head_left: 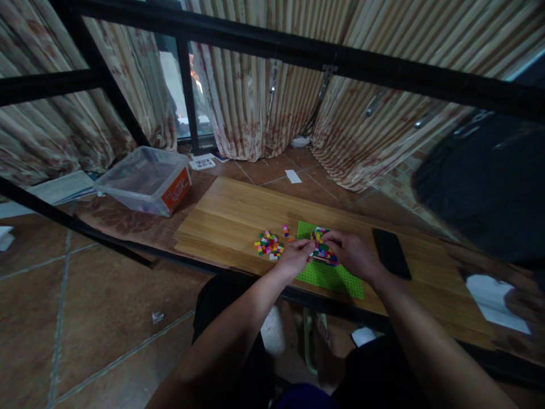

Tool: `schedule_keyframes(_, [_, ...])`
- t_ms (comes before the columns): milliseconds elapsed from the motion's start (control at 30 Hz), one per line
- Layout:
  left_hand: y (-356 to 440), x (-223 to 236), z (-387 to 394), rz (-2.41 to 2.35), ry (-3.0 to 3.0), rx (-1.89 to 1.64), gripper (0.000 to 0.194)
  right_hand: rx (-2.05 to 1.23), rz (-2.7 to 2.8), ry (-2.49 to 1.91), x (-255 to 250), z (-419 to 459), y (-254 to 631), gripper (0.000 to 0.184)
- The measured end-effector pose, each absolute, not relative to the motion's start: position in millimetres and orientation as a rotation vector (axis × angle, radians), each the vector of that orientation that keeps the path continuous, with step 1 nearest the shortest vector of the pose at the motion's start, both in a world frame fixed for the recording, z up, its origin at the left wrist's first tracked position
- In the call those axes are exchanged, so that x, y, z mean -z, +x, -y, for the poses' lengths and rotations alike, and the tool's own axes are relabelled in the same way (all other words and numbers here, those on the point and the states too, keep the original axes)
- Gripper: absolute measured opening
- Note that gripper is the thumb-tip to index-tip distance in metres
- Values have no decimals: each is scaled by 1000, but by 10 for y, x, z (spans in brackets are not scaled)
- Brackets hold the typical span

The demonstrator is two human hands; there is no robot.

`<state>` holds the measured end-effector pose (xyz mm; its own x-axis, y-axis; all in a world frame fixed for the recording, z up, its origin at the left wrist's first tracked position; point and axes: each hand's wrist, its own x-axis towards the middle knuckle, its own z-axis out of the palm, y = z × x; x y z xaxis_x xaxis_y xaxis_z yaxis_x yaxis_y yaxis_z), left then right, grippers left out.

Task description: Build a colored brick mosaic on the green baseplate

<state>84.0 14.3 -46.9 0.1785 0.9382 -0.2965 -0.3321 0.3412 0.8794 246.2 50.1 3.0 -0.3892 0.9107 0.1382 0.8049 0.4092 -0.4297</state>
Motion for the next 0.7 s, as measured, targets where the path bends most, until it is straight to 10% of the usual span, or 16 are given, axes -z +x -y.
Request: schedule_keyframes(700, [866,588,-182,-1074,1340,-1116,27,-228,2710,-1315,-23,-649,2400,23])
